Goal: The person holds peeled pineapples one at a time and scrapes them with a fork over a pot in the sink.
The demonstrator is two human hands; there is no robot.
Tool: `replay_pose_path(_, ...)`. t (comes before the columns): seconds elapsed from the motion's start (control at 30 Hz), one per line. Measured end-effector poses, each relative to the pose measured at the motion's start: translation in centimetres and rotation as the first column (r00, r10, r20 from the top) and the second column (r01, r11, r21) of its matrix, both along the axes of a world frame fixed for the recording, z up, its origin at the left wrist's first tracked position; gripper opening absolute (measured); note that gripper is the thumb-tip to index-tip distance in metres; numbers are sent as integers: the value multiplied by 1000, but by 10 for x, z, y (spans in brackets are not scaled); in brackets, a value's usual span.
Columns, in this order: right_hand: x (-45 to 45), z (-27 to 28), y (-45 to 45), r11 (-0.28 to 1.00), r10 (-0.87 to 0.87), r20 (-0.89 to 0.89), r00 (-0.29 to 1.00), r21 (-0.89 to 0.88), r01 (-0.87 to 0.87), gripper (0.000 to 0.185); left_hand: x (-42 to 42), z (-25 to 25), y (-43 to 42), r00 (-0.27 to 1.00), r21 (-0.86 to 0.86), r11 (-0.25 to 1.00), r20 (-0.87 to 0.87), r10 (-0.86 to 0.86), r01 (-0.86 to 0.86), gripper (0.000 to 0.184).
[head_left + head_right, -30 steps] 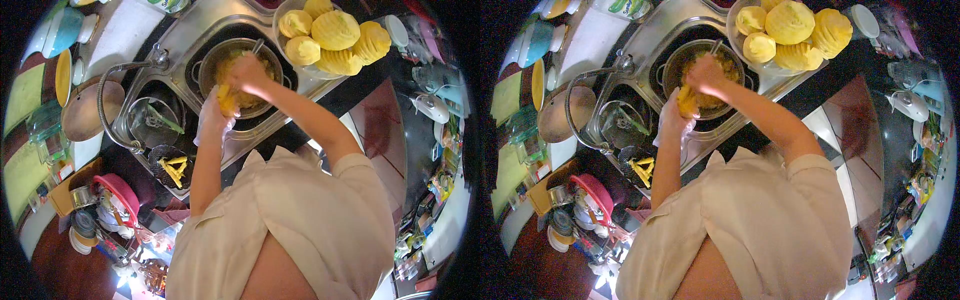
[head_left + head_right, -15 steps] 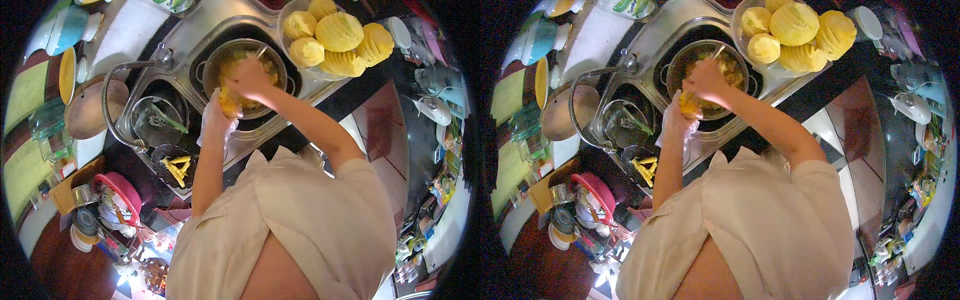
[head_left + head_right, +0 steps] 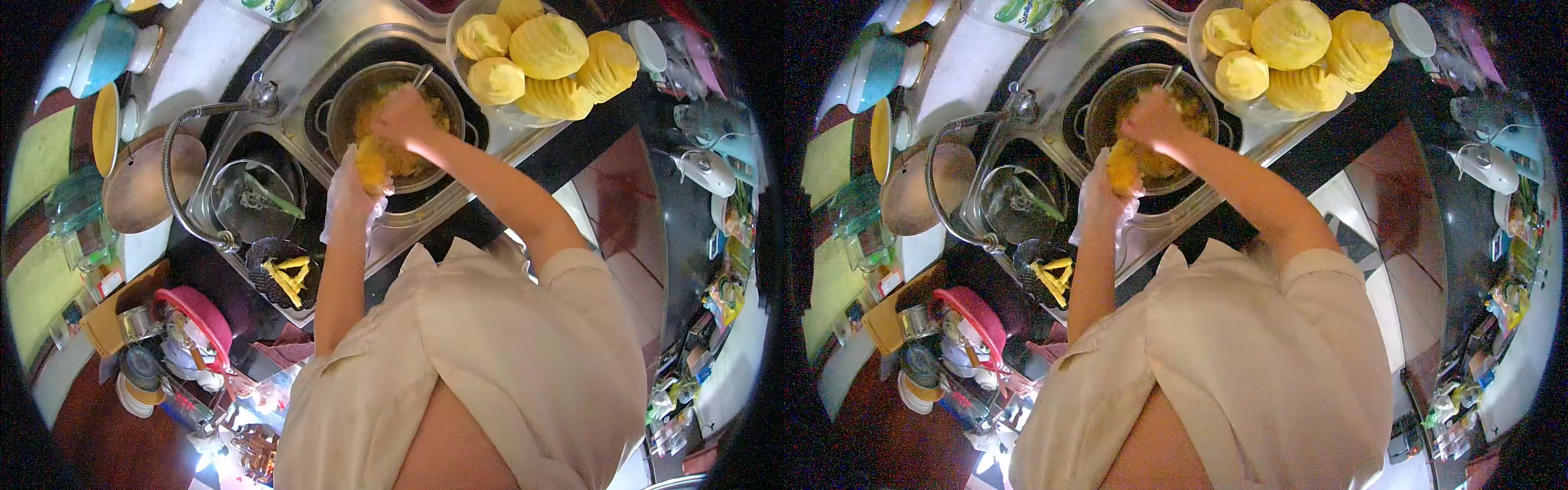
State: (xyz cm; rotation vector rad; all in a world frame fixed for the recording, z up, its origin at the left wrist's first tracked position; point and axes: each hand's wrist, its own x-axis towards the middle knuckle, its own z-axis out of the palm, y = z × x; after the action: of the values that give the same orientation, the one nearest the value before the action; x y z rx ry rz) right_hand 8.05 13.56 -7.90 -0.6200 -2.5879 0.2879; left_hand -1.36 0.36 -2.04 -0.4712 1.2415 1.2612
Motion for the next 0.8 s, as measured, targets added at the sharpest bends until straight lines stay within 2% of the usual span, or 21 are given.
replay_pose_path(0.07,4,-7,10,994,-113,201,973,11,113,30,-1,2,-2,999,21,1000,31,-17,16,31)
replay_pose_path(0.1,1,2,6,994,-109,194,975,14,108,30,0,1,1,1000,-29,999,12,29,-29,31)
replay_pose_path(0.17,0,31,-10,987,-34,106,994,-153,50,35,1,-1,3,998,-81,994,-2,70,-69,31)
replay_pose_path(0.3,-8,8,-6,988,-83,81,993,-127,92,36,-1,-5,2,1000,-20,1000,-30,5,-6,35)
replay_pose_path(0.37,-3,2,7,998,-20,249,968,-51,34,38,3,-4,-3,999,-10,999,-19,-51,50,35)
replay_pose_path(0.4,-4,4,11,998,-25,244,970,-48,38,38,7,3,0,1000,-51,998,1,-28,28,35)
replay_pose_path(0.43,-4,5,13,993,-75,161,984,-83,89,37,9,8,3,1000,-93,996,20,0,2,35)
replay_pose_path(0.47,-4,6,13,983,-126,85,988,-127,136,36,10,10,4,999,-98,995,-44,-11,7,33)
replay_pose_path(0.5,-3,13,5,982,-128,89,988,-127,138,36,8,10,3,999,-99,995,-40,-14,10,33)
replay_pose_path(0.57,-5,29,-14,997,15,140,990,-79,-4,30,4,8,6,998,-38,999,-64,-11,8,32)
replay_pose_path(0.6,-4,24,-14,996,-2,132,991,-91,14,31,5,11,5,999,9,1000,-47,7,-7,31)
replay_pose_path(0.73,5,3,7,999,-6,201,980,-36,13,33,4,3,-1,998,-16,998,10,-58,58,33)
replay_pose_path(0.8,-2,-1,8,990,-87,96,992,-106,97,33,8,4,3,1000,-98,995,10,-10,11,35)
